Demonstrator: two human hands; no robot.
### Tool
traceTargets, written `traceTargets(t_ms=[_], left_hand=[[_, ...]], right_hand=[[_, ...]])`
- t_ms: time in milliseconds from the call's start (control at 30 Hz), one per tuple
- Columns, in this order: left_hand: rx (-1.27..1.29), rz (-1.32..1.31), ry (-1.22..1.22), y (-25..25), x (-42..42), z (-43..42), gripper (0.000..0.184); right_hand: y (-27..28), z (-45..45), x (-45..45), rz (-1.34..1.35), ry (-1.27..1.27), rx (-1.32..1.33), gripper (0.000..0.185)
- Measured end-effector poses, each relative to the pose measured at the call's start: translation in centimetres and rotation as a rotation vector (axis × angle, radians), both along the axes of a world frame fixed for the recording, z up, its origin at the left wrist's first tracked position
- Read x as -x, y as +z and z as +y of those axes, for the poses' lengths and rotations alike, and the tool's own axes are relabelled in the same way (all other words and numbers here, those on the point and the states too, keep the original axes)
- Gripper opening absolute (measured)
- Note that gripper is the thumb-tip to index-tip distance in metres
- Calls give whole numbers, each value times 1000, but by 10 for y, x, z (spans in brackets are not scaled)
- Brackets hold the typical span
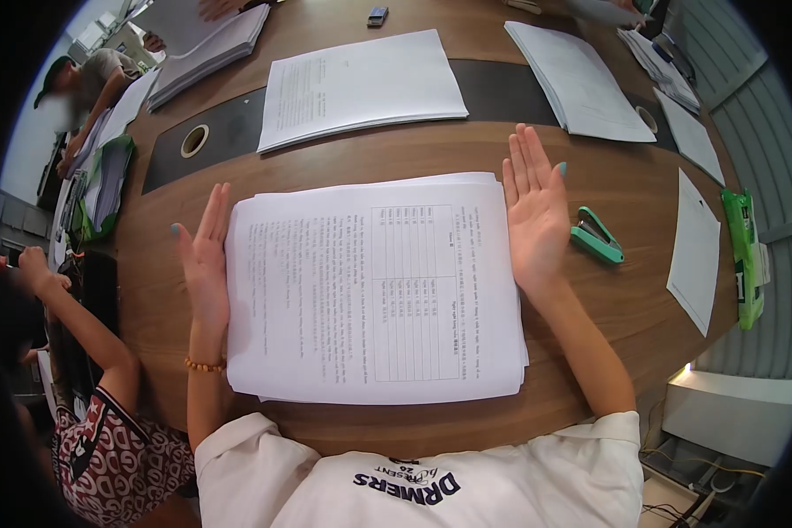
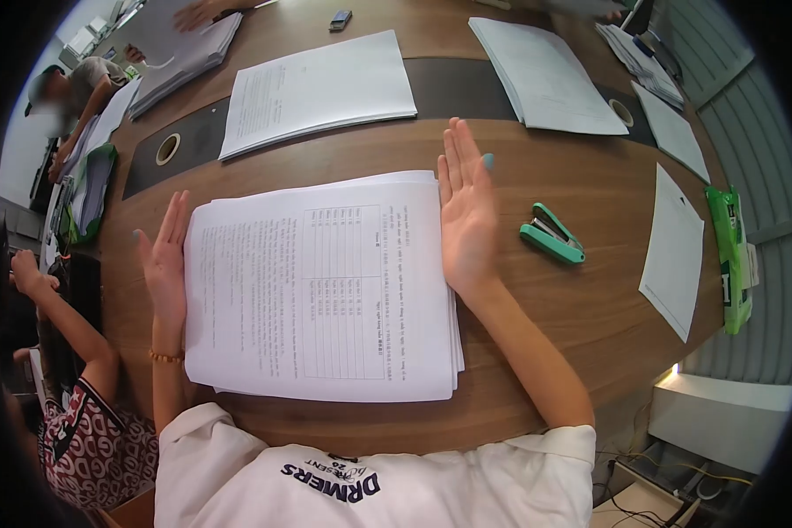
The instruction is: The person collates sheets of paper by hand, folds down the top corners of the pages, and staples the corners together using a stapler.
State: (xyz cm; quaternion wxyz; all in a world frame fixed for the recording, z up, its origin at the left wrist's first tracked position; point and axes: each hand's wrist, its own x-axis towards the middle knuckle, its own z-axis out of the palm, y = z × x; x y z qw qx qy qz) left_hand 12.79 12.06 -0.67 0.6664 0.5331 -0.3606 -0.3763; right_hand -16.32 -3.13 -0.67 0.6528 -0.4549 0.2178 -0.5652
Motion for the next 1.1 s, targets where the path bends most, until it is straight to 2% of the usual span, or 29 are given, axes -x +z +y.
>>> traceTargets(t_ms=[33,67,133,200,233,267,333,367,400,467,567,633,700,733,933,1000,1100], left_hand=[[-33,-118,-1,0,1,-1,79],[-28,-117,8,2,2,-2,79],[-83,-474,0,12,1,-2,68],[-140,-834,-16,26,0,-6,58],[-169,-1012,-23,33,1,-9,55],[-168,-1012,-14,43,8,-16,55],[-18,-1142,-251,64,42,-35,51],[62,-1061,-322,64,62,-46,44],[153,-1088,-358,55,77,-58,42],[155,-1044,-445,39,101,-79,42],[217,-1086,-405,18,124,-99,44],[215,-1115,-365,10,129,-106,44],[191,-1012,-490,4,131,-109,43],[182,-1024,-471,2,132,-109,43],[148,-938,-484,-5,133,-110,43],[133,-932,-486,-4,132,-110,44],[84,-896,-510,0,133,-111,44]], right_hand=[[1,-1,0,1,7,7,58],[1,-2,3,-13,3,4,57],[2,-3,12,-30,6,3,55],[8,-3,30,379,-14,204,49],[11,3,39,493,-58,220,48],[10,9,47,493,-53,227,48],[9,21,57,790,-33,314,49],[5,28,58,781,-20,277,51],[1,35,57,769,-4,245,52],[-12,46,57,742,0,231,54],[-18,50,57,709,51,248,56],[-18,49,55,812,88,250,55],[-21,51,54,805,88,256,55],[-23,51,55,821,74,241,56],[-26,52,53,783,91,219,57],[-32,53,52,663,67,142,57],[-30,54,52,635,85,112,57]])
